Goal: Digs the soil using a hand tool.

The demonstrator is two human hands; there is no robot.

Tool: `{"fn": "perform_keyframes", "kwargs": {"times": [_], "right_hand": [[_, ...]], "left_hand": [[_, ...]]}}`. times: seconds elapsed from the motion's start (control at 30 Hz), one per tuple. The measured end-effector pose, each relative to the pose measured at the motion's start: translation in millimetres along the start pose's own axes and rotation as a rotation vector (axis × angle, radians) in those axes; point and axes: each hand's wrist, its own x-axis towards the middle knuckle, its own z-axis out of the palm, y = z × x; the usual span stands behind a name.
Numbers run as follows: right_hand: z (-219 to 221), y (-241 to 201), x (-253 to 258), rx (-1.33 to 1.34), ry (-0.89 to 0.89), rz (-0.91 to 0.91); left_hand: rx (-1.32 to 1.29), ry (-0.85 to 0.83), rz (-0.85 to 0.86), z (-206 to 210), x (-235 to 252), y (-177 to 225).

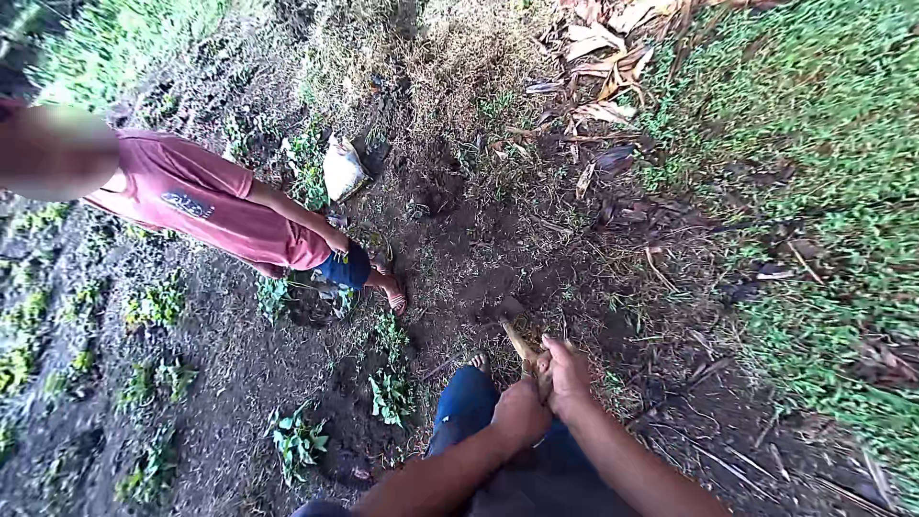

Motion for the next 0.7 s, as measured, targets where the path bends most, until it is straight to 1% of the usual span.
{"fn": "perform_keyframes", "kwargs": {"times": [0.2, 0.33, 0.4, 0.5, 0.6, 0.7], "right_hand": [[-8.4, -13.7, 17.4, -0.024, 0.013, -0.056], [-5.9, -27.4, 32.5, -0.021, 0.127, -0.064], [-5.7, -26.8, 35.2, -0.016, 0.194, -0.054], [-6.6, -19.5, 39.6, -0.058, 0.256, -0.041], [7.2, -21.4, 49.9, -0.091, 0.275, -0.038], [35.3, -33.9, 67.3, -0.102, 0.266, -0.066]], "left_hand": [[0.065, -0.007, -0.028, 0.3, 22.7, 24.1], [0.087, -0.024, -0.011, -5.7, 46.9, 37.6], [0.08, -0.08, -0.006, -7.4, 59.4, 37.7], [0.021, -0.168, 0.053, -7.1, 71.6, 31.6], [0.008, -0.215, 0.053, -25.9, 80.9, 31.8], [-0.015, -0.253, 0.04, -61.5, 94.7, 36.3]]}}
